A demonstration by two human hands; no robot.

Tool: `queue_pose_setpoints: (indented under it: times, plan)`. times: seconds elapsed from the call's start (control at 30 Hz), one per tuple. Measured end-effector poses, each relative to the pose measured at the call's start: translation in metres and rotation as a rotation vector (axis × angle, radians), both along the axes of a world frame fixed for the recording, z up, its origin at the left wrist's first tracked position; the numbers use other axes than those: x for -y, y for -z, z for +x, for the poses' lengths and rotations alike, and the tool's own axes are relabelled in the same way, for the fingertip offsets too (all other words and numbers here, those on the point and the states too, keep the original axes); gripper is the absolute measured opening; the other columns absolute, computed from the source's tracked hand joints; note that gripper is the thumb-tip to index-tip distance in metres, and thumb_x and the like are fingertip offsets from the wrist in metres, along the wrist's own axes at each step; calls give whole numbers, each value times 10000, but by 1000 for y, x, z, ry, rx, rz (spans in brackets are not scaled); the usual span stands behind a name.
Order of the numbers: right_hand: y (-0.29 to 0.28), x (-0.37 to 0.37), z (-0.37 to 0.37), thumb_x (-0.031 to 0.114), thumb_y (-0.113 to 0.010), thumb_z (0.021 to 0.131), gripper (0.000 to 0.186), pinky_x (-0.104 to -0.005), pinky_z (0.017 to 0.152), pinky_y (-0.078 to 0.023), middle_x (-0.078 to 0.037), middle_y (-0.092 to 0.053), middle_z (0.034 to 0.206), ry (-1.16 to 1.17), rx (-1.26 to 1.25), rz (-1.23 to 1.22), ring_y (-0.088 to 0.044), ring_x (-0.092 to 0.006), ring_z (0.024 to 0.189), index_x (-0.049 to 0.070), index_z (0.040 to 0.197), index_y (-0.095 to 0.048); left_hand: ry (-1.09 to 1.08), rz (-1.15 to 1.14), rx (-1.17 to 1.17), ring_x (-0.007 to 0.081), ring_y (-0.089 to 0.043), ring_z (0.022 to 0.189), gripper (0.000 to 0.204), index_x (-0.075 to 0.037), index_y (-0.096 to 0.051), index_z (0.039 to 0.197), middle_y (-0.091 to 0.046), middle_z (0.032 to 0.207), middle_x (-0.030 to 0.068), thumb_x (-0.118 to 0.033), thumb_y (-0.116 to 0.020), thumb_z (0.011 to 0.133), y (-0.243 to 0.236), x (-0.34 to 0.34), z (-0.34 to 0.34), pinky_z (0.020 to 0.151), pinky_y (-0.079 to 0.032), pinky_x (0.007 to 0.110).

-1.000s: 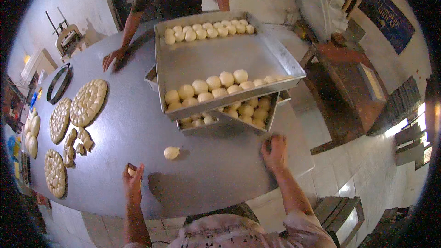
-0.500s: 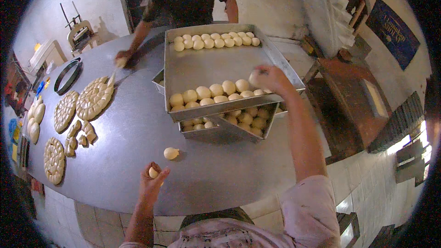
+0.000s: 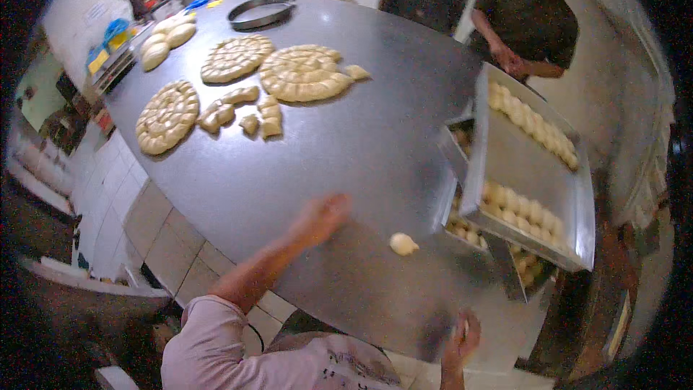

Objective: The person organizes small dough balls into a metal tray and shapes larger pieces of dough into decorative bread patterns on a stainless steel table.

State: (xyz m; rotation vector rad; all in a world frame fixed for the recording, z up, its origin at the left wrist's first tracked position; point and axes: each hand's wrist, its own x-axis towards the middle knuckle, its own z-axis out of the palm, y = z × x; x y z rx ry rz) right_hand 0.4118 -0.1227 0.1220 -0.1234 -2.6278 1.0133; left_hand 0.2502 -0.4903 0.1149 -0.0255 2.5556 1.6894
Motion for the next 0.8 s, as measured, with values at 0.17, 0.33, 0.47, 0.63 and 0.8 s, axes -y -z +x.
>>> queue_pose_setpoints:
  times: [0.17,0.33,0.47,0.63,0.8]
  plan:
    - [24,-80,-16,149,-481,868,385,-445,1003,-239,-184,-482,1200,152,-2,831,-377,-364,1154,-4,1221,-454,-793,-655,-202,355,-477,1054,538,-27,-478,1194,-522,1089,208,-377,-592,801,21,137,-68,882,-390,454]
    - [33,-14,-26,167,-520,850,326,-478,939,-268,-192,-477,1121,329,146,469,-416,-356,1048,-23,1109,-464,-1011,-923,-60,333,-391,1154,687,-60,-392,1274,-459,1189,181,-481,-588,768,27,137,-142,875,-369,514]
    - [30,-70,-4,184,-546,838,265,-458,858,-328,-174,-514,1014,369,-45,679,-455,-333,947,-3,1022,-511,-961,-1077,105,299,-457,1116,606,-96,-416,1269,-500,1163,118,-450,-558,798,42,176,-189,809,-422,492]
    - [1,-48,-92,100,-638,705,292,-381,781,-417,-122,-574,917,533,-56,148,-521,-293,880,9,970,-556,-694,-1314,17,246,-644,724,212,-77,-589,906,-633,752,87,-253,-485,850,81,218,-191,511,-486,421]
    - [33,-114,-29,100,-667,636,299,-421,797,-409,-166,-541,945,381,-45,508,-488,-358,897,23,893,-537,-134,-523,-178,314,-516,1037,424,4,-447,1223,-535,1138,200,-247,-484,883,64,161,-89,871,-407,386]
